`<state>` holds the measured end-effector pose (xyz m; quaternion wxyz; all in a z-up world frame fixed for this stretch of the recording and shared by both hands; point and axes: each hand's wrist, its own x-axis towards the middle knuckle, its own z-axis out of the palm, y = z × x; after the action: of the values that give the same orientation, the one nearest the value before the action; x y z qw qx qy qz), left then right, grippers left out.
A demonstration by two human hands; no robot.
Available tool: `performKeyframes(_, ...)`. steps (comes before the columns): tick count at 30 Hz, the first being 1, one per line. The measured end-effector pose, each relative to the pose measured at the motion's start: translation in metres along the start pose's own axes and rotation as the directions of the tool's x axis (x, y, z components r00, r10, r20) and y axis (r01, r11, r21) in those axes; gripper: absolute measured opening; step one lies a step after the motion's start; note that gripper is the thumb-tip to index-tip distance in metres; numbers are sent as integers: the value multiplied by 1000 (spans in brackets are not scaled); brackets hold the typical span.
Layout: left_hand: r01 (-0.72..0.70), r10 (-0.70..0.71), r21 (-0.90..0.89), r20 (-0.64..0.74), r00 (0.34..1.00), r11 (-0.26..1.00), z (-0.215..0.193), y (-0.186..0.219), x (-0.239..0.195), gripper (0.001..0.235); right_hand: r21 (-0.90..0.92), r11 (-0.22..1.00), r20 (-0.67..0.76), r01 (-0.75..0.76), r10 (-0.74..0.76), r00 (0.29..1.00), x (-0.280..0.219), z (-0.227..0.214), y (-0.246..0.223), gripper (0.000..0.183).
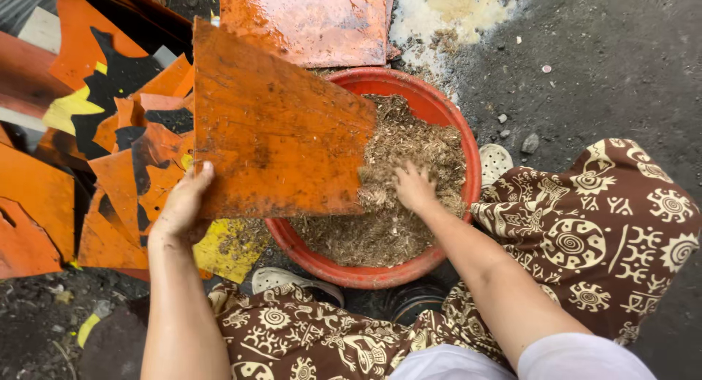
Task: The person scrubs orange rectangular tiles with a handful of fibrous material, repeatedly rubbing the surface and rinsing the material in a red basin. The person handles multiple tiles one at a time, turning them over and continuing to scrub both sides.
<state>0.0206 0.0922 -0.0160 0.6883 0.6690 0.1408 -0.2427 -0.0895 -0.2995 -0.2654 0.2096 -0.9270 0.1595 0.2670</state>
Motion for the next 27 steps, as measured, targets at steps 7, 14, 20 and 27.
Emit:
performKeyframes(7,23,0,345,-69,998,938,-5,4,-8,38,111,994,65,-19,12,998,-8,0,2,92)
performKeyframes(14,-90,137,315,-130,982,945,-22,37,-96,33,181,983,-39,-13,20,999,-8,14,15,91)
performKeyframes(20,-217,263,170,-320,910,961,-67,26,-168,33,506,862,-142,36,43,989,14,27,43,60)
performKeyframes(27,-326,327,70,-386,863,943,-75,-13,-180,38,504,863,-235,28,106,966,-9,-14,49,89)
